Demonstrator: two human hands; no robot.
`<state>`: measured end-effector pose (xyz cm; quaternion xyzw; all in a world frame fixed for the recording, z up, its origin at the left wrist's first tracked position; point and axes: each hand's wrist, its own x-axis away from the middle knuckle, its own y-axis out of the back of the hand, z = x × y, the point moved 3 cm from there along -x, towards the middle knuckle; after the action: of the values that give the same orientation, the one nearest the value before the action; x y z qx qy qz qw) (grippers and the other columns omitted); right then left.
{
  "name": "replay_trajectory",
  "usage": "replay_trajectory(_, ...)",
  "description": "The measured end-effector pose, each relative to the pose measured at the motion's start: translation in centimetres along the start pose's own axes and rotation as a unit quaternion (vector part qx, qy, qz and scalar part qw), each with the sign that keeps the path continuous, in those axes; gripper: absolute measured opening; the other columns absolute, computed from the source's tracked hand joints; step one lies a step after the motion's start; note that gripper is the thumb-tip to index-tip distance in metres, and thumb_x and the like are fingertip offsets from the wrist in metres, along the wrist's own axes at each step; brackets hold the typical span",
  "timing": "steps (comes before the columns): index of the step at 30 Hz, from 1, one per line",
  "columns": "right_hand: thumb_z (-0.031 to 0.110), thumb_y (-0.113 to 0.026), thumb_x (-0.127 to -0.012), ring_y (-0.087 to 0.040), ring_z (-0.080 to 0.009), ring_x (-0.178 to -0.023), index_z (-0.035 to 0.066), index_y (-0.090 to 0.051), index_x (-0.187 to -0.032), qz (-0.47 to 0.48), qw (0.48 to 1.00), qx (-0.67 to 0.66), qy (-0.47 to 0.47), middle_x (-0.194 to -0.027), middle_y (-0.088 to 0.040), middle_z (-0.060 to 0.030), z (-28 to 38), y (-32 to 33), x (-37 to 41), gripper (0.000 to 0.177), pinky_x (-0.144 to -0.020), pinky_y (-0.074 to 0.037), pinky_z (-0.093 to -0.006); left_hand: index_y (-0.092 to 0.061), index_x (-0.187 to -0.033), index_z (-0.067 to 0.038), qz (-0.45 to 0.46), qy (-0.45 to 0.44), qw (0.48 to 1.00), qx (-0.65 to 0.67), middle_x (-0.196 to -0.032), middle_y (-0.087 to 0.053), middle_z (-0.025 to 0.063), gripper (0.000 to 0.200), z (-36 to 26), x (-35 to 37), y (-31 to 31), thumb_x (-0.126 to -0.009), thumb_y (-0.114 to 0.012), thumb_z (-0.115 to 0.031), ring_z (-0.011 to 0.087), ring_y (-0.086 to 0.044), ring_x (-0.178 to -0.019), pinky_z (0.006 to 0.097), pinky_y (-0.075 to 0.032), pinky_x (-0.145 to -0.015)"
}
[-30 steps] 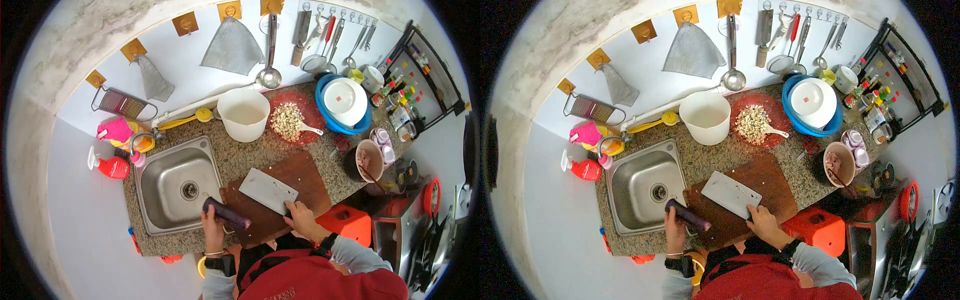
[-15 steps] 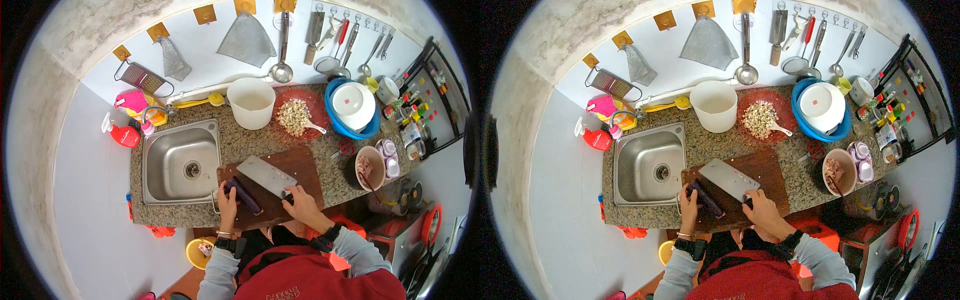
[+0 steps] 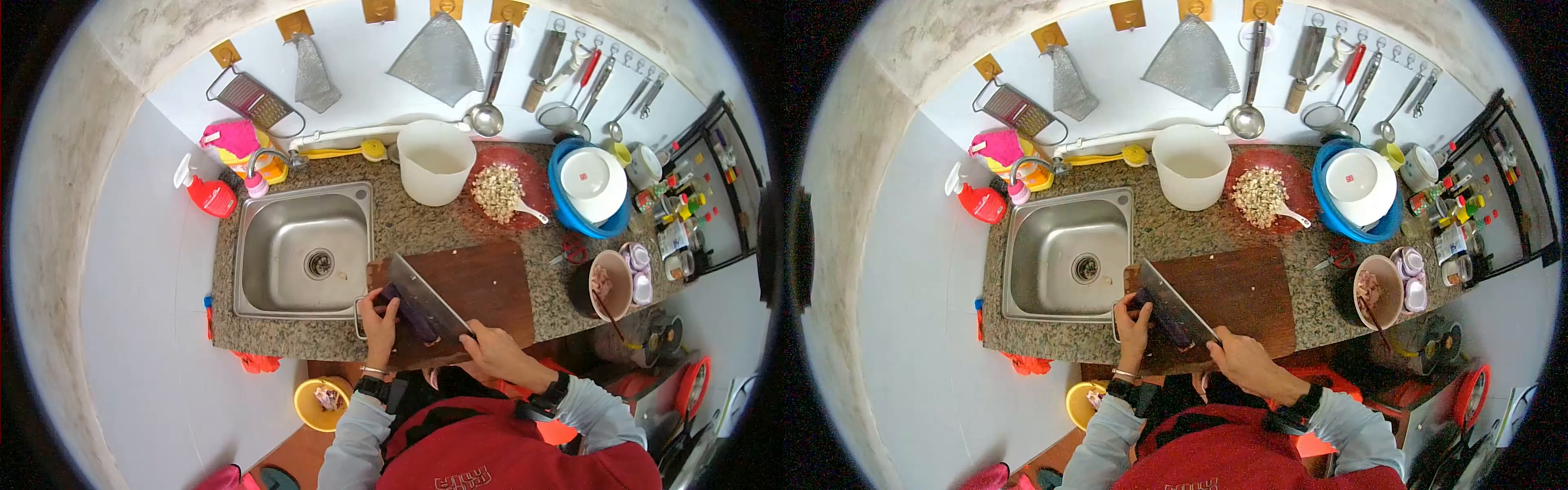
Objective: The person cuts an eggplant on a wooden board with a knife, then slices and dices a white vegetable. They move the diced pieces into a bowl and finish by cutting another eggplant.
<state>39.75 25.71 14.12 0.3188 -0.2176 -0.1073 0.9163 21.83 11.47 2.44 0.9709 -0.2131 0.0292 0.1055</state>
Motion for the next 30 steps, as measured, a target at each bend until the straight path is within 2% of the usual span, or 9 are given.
replay_trajectory(5, 0.025, -0.045, -0.096, -0.059, -0.0505, -0.072, 0.0, -0.044, -0.104, 0.017, 0.999, 0.036, -0.017, -0.072, -0.06, -0.0289, 0.2, 0.6, 0.0, 0.026, -0.063, -0.045, -0.0593, -0.048, -0.121, -0.002, 0.014, 0.028, 0.999, 0.026, -0.107, -0.048, 0.0068, 0.045, 0.3, 0.0, -0.1, -0.087, -0.069, -0.024, 0.0154, -0.055, -0.088, 0.0263, -0.052, -0.067)
replay_trajectory(7, 0.025, -0.045, -0.095, -0.059, -0.0508, -0.07, 0.0, -0.044, -0.103, 0.015, 0.999, 0.044, -0.009, -0.071, -0.06, -0.0291, 0.2, 0.5, -0.2, 0.026, -0.062, -0.045, -0.0598, -0.049, -0.12, -0.002, 0.001, -0.018, 1.0, 0.0, -0.106, -0.048, 0.007, 0.043, 0.3, 0.0, 0.0, -0.088, -0.068, -0.024, 0.0148, -0.053, -0.086, 0.0271, -0.05, -0.07)
replay_trajectory(11, 0.024, -0.046, -0.094, -0.059, -0.0513, -0.069, -0.002, -0.044, -0.1, 0.026, 0.997, 0.063, -0.025, -0.069, -0.06, -0.0299, 0.5, 0.2, -1.0, 0.026, -0.062, -0.046, -0.0598, -0.05, -0.119, -0.002, 0.004, -0.039, 0.999, -0.035, -0.104, -0.047, 0.0071, 0.041, 0.0, -0.2, 0.0, -0.089, -0.067, -0.024, 0.0158, -0.051, -0.087, 0.0292, -0.048, -0.074)
replay_trajectory(13, 0.024, -0.046, -0.094, -0.059, -0.0516, -0.068, -0.002, -0.044, -0.098, 0.014, 0.997, 0.068, -0.02, -0.069, -0.06, -0.0301, 1.1, -0.1, -2.2, 0.026, -0.062, -0.047, -0.0597, -0.052, -0.115, -0.002, -0.014, -0.084, 0.994, -0.064, -0.101, -0.046, 0.0087, 0.038, -0.4, -0.2, 0.1, -0.086, -0.069, -0.02, 0.0172, -0.049, -0.08, 0.0296, -0.045, -0.075)
replay_trajectory(18, 0.023, -0.046, -0.094, -0.059, -0.0518, -0.068, -0.002, -0.045, -0.092, 0.045, 0.996, 0.073, -0.02, -0.069, -0.06, -0.0305, 1.6, -1.3, -4.7, 0.025, -0.062, -0.048, -0.0593, -0.052, -0.114, -0.001, -0.006, -0.078, 0.995, -0.069, -0.101, -0.047, 0.0095, 0.038, 0.2, -0.5, 0.2, -0.085, -0.069, -0.02, 0.0191, -0.049, -0.082, 0.0314, -0.044, -0.076)
replay_trajectory(28, 0.023, -0.046, -0.094, -0.06, -0.0507, -0.066, -0.001, -0.043, -0.096, 0.05, 0.992, 0.086, -0.073, -0.068, -0.06, -0.0294, -0.1, -3.0, 0.0, 0.024, -0.061, -0.048, -0.0591, -0.053, -0.112, -0.001, -0.004, -0.065, 0.996, -0.053, -0.102, -0.047, 0.0111, 0.037, 0.3, -0.1, 0.0, -0.085, -0.069, -0.02, 0.0227, -0.051, -0.087, 0.0339, -0.044, -0.079)
replay_trajectory(30, 0.022, -0.046, -0.094, -0.06, -0.0498, -0.066, 0.0, -0.043, -0.097, 0.05, 0.99, 0.129, -0.029, -0.068, -0.061, -0.0287, -1.8, -5.2, -0.7, 0.023, -0.06, -0.049, -0.0587, -0.052, -0.113, -0.001, 0.002, -0.067, 0.996, -0.05, -0.102, -0.046, 0.0104, 0.037, 0.3, -0.1, 0.1, -0.085, -0.069, -0.019, 0.0217, -0.051, -0.087, 0.0331, -0.046, -0.077)
